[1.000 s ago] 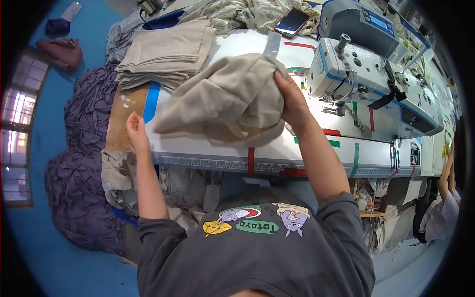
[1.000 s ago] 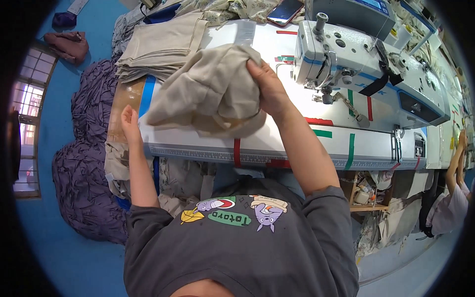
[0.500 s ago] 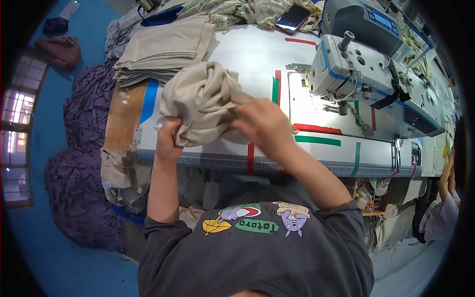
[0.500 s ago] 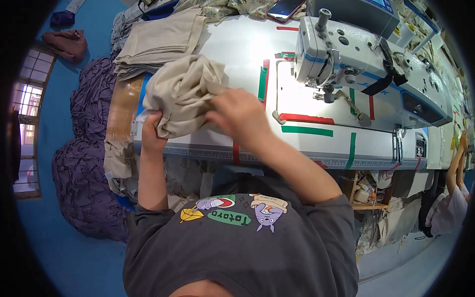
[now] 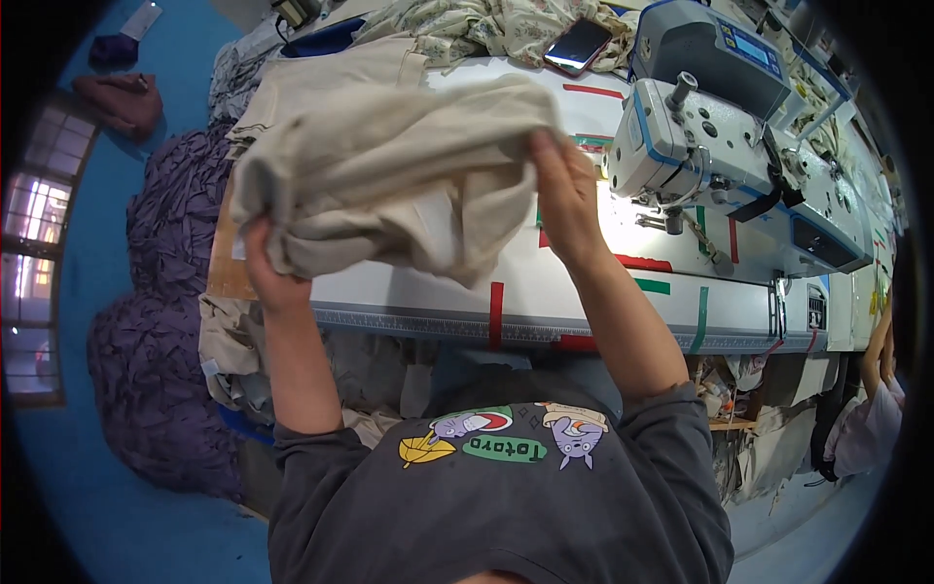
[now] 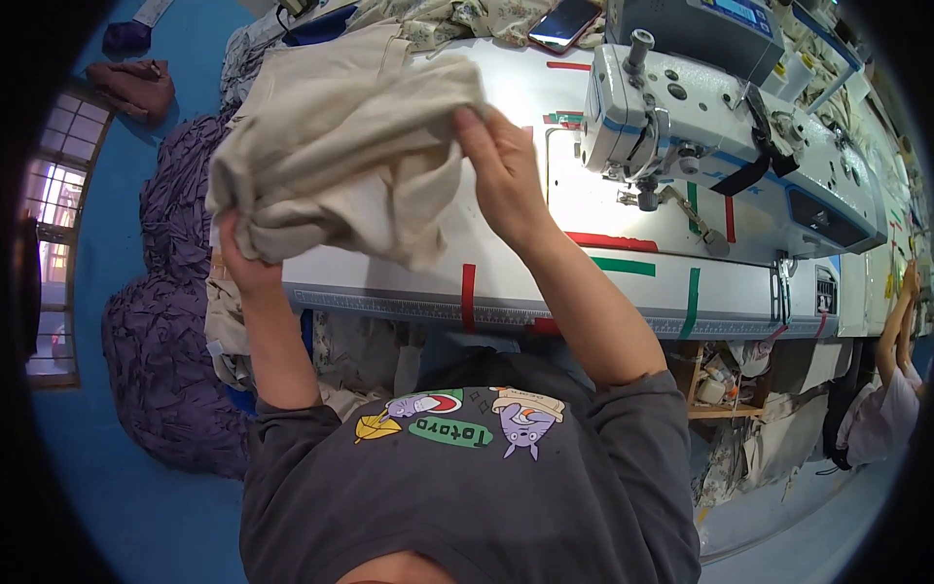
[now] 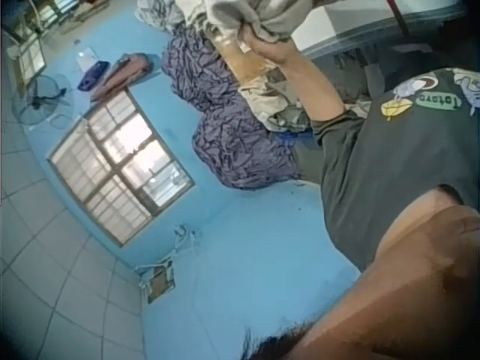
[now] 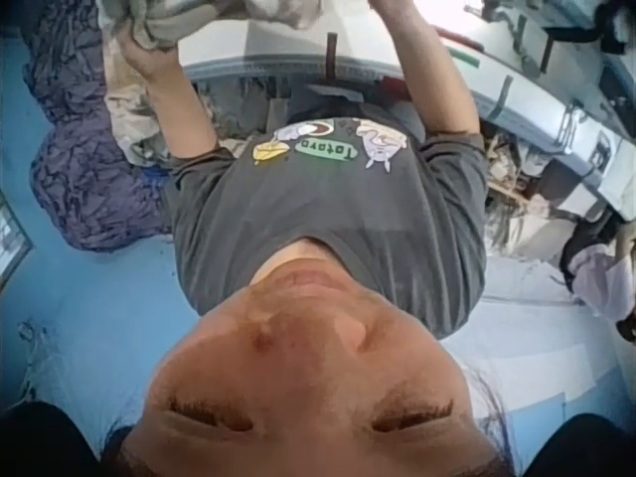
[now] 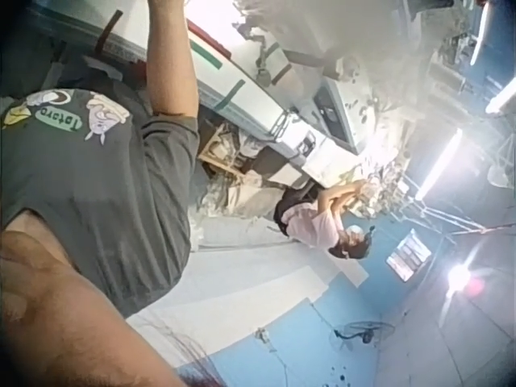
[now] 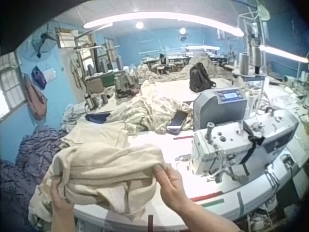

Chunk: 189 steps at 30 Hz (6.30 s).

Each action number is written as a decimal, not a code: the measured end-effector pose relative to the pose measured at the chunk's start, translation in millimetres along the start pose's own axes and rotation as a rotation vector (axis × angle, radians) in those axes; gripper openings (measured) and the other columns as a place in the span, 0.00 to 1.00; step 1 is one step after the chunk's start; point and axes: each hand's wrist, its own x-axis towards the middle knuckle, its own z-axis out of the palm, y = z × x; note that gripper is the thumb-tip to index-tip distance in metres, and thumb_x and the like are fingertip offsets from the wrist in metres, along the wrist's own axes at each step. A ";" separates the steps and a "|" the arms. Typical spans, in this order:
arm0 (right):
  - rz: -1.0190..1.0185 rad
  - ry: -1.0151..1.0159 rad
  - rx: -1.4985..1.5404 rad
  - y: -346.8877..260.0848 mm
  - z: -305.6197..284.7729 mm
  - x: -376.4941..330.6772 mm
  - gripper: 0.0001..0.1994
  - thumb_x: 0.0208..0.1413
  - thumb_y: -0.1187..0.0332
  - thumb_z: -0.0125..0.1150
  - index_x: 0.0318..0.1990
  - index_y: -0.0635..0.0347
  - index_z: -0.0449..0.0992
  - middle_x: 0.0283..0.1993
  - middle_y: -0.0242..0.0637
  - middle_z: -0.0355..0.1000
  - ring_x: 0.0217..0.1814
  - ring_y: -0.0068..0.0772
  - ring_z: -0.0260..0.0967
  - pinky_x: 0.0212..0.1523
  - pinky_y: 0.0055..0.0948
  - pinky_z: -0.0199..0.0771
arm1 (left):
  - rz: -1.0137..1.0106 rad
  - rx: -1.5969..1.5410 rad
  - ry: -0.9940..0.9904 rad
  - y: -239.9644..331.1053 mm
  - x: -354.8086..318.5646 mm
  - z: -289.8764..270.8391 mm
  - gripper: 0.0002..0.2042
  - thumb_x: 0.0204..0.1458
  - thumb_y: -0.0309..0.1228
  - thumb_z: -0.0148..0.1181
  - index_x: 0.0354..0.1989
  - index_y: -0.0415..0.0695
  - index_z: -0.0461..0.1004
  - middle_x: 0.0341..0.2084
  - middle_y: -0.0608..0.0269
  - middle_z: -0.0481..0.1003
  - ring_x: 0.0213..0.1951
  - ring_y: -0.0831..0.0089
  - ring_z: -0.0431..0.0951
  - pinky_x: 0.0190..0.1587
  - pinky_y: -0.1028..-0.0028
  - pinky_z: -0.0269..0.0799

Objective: Sewing pieces of fabric together using an industrial sewing machine.

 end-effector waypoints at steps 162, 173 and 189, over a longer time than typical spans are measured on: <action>-0.174 -0.229 -1.281 43.4 -166.5 -105.0 0.15 0.48 0.73 0.63 0.46 0.56 0.77 0.44 0.31 0.73 0.44 0.33 0.70 0.45 0.33 0.72 | 0.328 1.565 -0.776 -202.7 61.2 224.5 0.06 0.48 0.26 0.54 0.34 0.39 0.72 0.34 0.53 0.76 0.38 0.56 0.78 0.41 0.61 0.74; -0.185 -0.125 -1.462 47.9 -174.3 -91.4 0.14 0.47 0.75 0.66 0.44 0.55 0.77 0.44 0.33 0.74 0.47 0.36 0.72 0.46 0.34 0.72 | 0.728 1.311 -0.592 -212.5 84.7 231.8 0.07 0.49 0.24 0.54 0.36 0.41 0.71 0.36 0.58 0.74 0.39 0.61 0.77 0.40 0.63 0.73; -0.243 -0.010 -1.642 92.3 -216.2 -73.4 0.20 0.48 0.64 0.68 0.46 0.60 0.68 0.40 0.45 0.72 0.42 0.50 0.71 0.47 0.44 0.68 | 0.123 1.639 -0.818 -149.6 -18.4 179.5 0.26 0.50 0.31 0.60 0.60 0.43 0.65 0.54 0.59 0.71 0.35 0.65 0.78 0.36 0.68 0.76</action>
